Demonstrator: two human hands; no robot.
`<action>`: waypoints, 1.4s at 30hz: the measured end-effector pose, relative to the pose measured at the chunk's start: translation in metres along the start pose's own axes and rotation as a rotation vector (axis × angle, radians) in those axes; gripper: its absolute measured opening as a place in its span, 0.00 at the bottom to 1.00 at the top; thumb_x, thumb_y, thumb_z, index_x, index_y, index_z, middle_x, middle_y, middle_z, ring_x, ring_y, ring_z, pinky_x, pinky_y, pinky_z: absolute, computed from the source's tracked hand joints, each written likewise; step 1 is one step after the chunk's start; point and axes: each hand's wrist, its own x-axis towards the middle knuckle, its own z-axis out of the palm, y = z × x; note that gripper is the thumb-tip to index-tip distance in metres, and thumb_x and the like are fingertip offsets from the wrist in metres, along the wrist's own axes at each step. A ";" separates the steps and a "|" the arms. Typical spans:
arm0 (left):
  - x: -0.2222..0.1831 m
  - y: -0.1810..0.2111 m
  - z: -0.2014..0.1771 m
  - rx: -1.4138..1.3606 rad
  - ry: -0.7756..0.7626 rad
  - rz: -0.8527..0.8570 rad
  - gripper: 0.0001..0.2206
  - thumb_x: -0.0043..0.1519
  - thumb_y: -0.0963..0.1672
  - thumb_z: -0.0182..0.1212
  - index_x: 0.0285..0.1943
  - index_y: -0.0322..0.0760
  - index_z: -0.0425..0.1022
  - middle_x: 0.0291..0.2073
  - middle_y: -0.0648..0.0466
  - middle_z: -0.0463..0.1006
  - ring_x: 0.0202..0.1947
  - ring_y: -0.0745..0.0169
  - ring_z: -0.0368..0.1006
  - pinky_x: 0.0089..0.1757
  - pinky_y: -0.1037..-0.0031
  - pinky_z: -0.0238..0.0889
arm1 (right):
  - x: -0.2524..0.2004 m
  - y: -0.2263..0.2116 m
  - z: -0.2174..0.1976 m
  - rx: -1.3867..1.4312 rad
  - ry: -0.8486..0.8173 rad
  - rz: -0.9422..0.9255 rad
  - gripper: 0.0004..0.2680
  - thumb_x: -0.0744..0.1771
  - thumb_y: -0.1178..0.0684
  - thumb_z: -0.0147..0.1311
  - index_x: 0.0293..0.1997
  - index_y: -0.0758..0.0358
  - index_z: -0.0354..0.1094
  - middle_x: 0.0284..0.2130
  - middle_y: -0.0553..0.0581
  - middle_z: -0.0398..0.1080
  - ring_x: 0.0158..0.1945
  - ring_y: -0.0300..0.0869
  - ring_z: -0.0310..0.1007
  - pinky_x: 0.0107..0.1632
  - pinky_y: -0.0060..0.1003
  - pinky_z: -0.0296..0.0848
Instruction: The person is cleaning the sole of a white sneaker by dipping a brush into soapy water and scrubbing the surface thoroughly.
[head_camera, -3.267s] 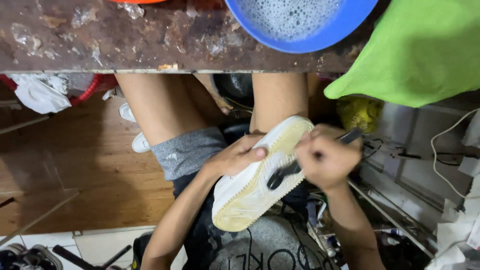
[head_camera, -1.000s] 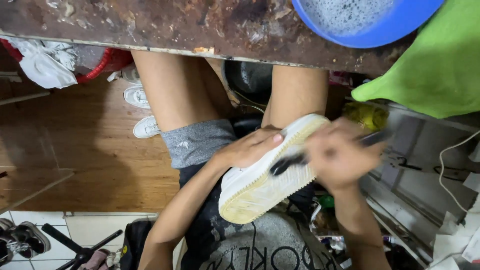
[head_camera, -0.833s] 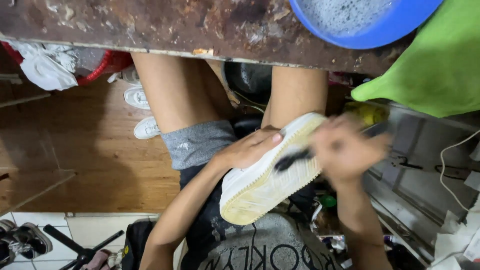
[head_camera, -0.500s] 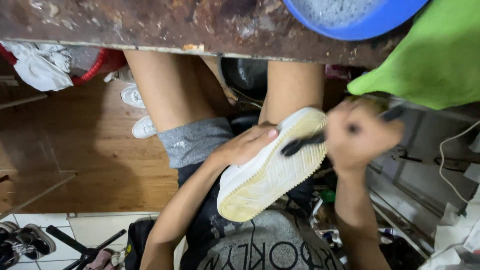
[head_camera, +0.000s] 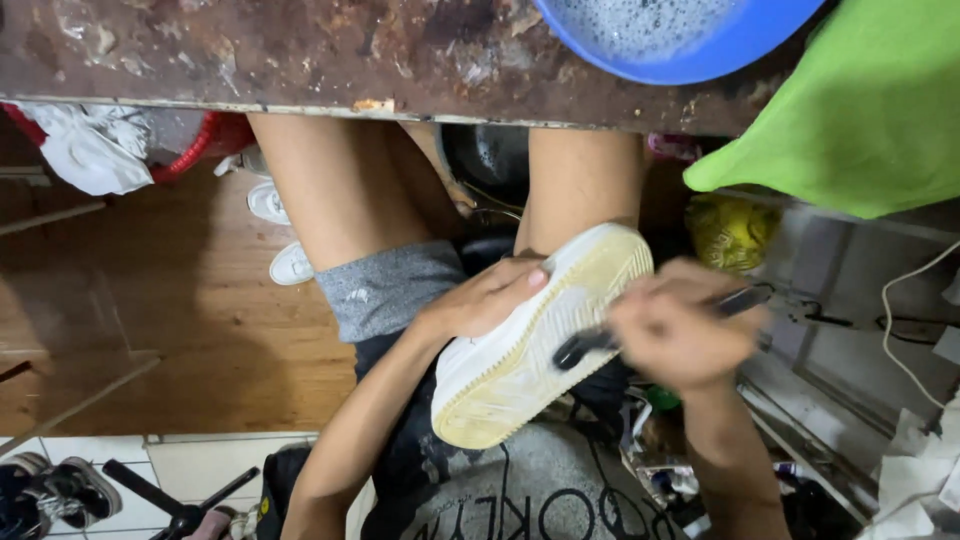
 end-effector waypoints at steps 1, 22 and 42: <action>0.002 -0.008 -0.003 -0.005 0.004 0.005 0.21 0.69 0.50 0.36 0.45 0.31 0.73 0.35 0.45 0.76 0.36 0.61 0.69 0.37 0.64 0.66 | -0.001 0.013 -0.008 -0.032 0.079 0.065 0.16 0.60 0.71 0.49 0.09 0.62 0.48 0.09 0.50 0.49 0.11 0.42 0.46 0.18 0.32 0.54; 0.002 -0.007 0.002 -0.029 -0.004 0.090 0.23 0.66 0.54 0.41 0.53 0.33 0.71 0.31 0.50 0.73 0.32 0.63 0.67 0.33 0.65 0.67 | -0.084 -0.002 0.010 -0.197 0.286 0.297 0.16 0.59 0.69 0.52 0.09 0.61 0.50 0.09 0.47 0.48 0.13 0.42 0.47 0.27 0.32 0.58; 0.008 0.049 0.012 0.057 -0.053 0.065 0.27 0.62 0.60 0.39 0.35 0.36 0.68 0.26 0.58 0.70 0.24 0.72 0.67 0.23 0.84 0.57 | -0.040 -0.020 -0.001 0.043 0.167 0.113 0.16 0.60 0.72 0.43 0.08 0.66 0.42 0.06 0.52 0.46 0.10 0.38 0.41 0.16 0.31 0.47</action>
